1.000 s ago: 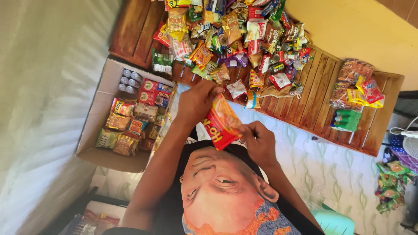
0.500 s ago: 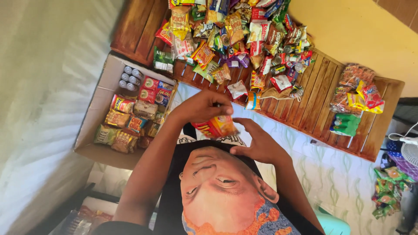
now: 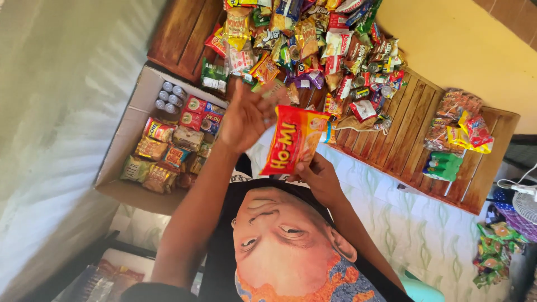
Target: Sorting various packaged snacks and canned goods from a pile on a wooden bench into a cardboard box.
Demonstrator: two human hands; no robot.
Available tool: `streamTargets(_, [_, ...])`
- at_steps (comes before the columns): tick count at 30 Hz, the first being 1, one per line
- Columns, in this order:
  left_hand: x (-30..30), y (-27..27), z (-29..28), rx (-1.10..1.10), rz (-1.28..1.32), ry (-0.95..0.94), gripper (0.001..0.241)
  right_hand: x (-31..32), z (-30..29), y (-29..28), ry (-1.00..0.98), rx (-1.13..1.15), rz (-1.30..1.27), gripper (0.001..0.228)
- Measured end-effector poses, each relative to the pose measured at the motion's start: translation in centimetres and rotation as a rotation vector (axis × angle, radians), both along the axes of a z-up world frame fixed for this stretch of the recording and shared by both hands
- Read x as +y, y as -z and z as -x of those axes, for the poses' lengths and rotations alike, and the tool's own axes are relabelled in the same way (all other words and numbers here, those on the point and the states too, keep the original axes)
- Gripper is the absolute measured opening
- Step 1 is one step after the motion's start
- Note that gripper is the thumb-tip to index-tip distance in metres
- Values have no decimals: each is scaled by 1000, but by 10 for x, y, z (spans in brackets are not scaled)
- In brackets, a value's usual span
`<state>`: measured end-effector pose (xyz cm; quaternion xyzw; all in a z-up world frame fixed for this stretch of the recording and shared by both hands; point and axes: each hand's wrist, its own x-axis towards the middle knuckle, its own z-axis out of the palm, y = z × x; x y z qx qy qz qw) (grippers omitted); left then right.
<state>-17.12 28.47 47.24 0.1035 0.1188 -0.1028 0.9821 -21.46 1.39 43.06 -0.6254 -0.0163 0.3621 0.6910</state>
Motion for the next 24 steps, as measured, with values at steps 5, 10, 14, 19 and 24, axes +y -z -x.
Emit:
streamTargets(5, [-46, 44, 30, 145, -267, 205, 56, 1, -8, 8, -8, -3, 250, 34])
streamTargets(10, [-55, 60, 24, 222, -444, 144, 39, 5, -15, 5, -1, 6, 290, 36])
streamTargets(14, [-51, 46, 32, 291, -383, 100, 43, 4, -4, 0, 50, 103, 118, 37])
streamTargets(19, [-64, 46, 26, 315, -171, 10, 45, -3, 6, 30, 12, 206, -57, 34])
streamTargets(24, [-73, 42, 17, 265, -293, 9, 43, 14, 11, 25, -89, 116, 69, 40])
